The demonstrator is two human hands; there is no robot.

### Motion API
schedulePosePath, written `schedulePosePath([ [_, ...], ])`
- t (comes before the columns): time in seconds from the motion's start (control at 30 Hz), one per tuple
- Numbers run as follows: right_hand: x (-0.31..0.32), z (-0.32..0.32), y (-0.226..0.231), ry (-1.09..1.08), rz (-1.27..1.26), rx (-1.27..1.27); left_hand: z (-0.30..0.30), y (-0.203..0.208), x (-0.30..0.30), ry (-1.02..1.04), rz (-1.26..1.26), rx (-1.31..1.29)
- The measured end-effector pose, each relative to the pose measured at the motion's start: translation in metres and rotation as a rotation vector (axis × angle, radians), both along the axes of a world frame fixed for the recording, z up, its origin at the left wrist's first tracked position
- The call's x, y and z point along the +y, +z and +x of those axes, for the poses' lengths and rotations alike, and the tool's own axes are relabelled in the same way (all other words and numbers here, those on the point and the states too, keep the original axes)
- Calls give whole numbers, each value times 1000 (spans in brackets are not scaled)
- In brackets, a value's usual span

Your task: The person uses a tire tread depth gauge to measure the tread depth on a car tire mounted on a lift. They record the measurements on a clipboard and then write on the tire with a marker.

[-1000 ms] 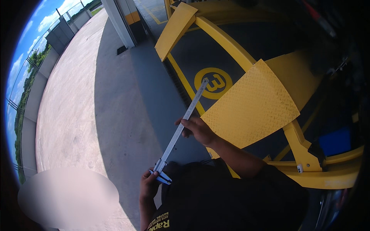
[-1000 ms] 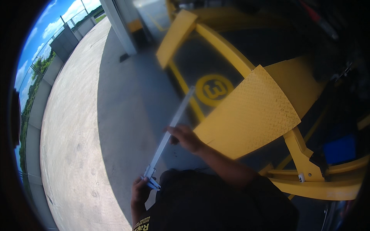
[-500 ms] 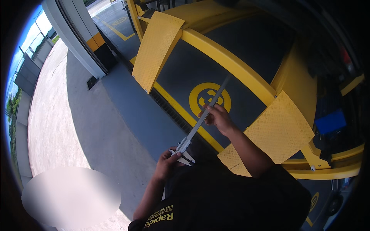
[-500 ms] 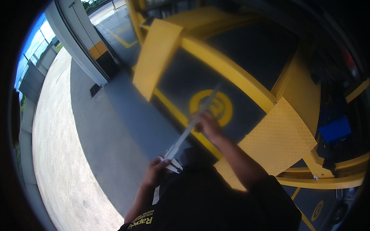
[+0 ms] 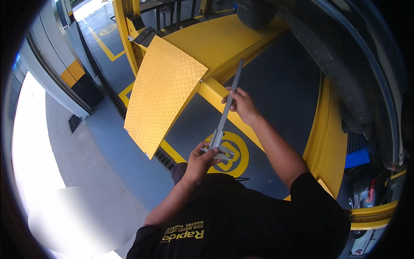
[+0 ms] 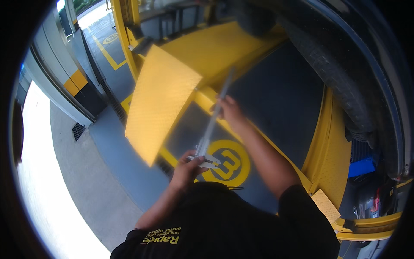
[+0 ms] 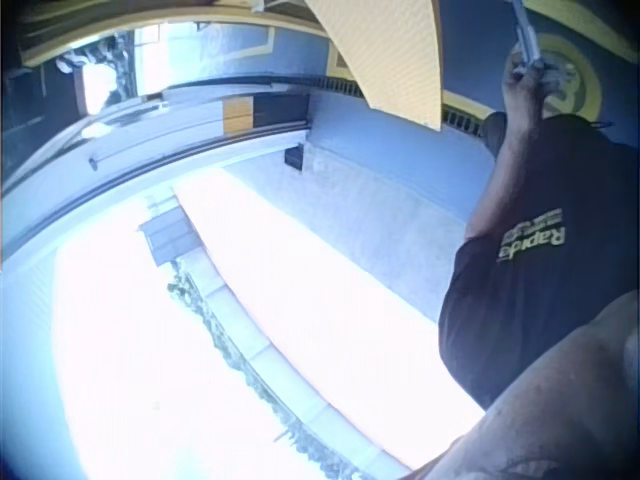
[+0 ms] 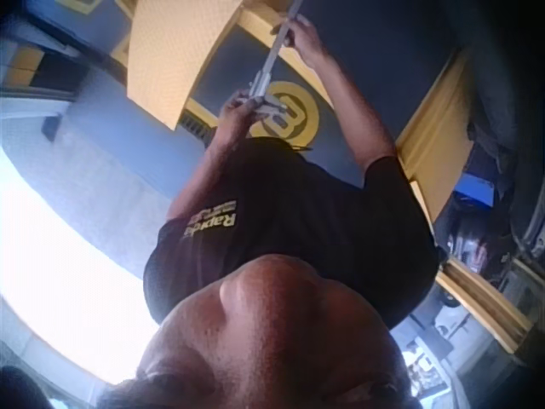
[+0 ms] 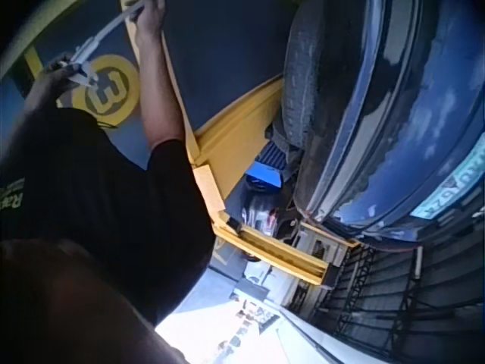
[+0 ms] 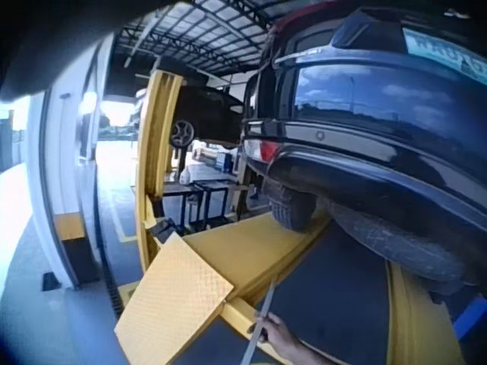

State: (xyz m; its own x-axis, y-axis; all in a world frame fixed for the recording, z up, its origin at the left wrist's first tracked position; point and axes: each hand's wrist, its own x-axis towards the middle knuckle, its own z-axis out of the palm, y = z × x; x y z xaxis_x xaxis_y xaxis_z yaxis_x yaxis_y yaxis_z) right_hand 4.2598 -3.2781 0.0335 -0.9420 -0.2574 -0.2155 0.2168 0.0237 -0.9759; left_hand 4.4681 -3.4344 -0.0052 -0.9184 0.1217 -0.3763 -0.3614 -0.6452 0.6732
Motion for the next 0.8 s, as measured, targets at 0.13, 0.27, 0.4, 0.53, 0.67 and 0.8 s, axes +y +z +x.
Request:
schedulePosePath([
  [0.13,-37,-153,2,-7,-5,36,-155,-11,-53,18,85,71],
  [0.27,-80,-319,-4,-81,3,78,-335,-27,-105,38,68,177],
  [0.4,-115,-476,-7,-229,-21,60,-503,-34,-131,39,84,239],
  [0.53,-129,-601,-21,-394,-27,13,-633,-40,-132,63,79,261],
  [0.67,-115,-681,-23,-431,-2,44,-711,-41,-115,64,139,201],
  [0.8,-100,-730,-25,-500,19,99,-759,-40,-102,80,149,196],
])
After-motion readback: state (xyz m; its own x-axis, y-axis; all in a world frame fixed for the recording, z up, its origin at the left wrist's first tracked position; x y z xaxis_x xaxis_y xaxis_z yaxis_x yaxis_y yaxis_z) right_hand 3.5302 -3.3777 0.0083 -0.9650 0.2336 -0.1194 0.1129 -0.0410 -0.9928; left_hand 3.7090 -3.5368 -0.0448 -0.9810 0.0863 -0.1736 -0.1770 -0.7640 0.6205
